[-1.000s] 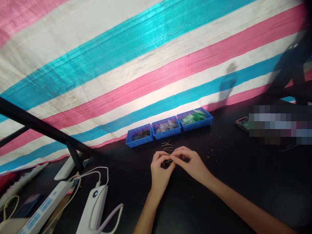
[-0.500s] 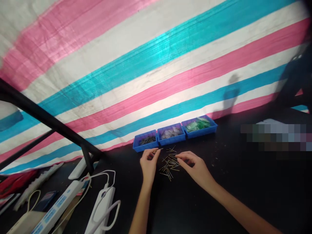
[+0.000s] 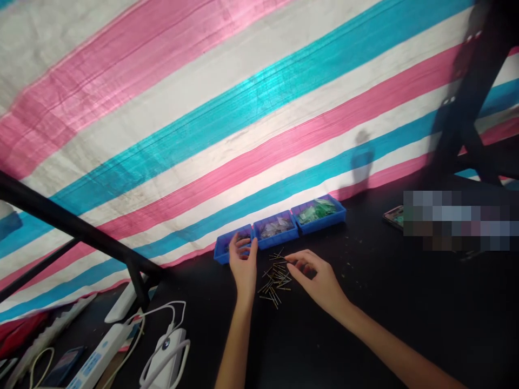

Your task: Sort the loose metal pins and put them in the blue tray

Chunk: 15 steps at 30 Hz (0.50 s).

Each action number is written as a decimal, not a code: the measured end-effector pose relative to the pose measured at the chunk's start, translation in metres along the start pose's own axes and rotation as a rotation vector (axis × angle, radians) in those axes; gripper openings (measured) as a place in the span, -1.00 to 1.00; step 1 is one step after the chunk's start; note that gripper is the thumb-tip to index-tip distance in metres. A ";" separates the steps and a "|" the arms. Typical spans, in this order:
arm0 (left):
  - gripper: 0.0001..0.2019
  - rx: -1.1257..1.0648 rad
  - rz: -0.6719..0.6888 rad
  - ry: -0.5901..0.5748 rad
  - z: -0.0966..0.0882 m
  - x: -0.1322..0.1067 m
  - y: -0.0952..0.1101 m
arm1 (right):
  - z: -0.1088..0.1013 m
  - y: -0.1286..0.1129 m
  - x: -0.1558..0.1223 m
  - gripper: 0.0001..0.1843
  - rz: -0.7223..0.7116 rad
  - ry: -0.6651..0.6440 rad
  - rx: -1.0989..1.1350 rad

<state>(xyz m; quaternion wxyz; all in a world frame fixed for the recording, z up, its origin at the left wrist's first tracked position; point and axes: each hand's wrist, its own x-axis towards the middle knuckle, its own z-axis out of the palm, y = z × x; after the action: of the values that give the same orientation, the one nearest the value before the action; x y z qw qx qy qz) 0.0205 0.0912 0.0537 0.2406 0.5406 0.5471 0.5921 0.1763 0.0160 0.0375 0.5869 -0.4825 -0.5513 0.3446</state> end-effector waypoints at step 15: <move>-0.51 0.143 -0.025 -0.240 -0.011 -0.075 -0.002 | 0.003 -0.001 -0.003 -0.70 0.295 -0.278 0.459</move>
<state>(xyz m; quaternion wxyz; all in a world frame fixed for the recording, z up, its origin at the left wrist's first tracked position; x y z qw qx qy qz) 0.0324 0.0212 0.0260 0.2727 0.6165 0.5620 0.4794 0.1730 0.0131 0.0373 0.5432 -0.3605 -0.4580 0.6044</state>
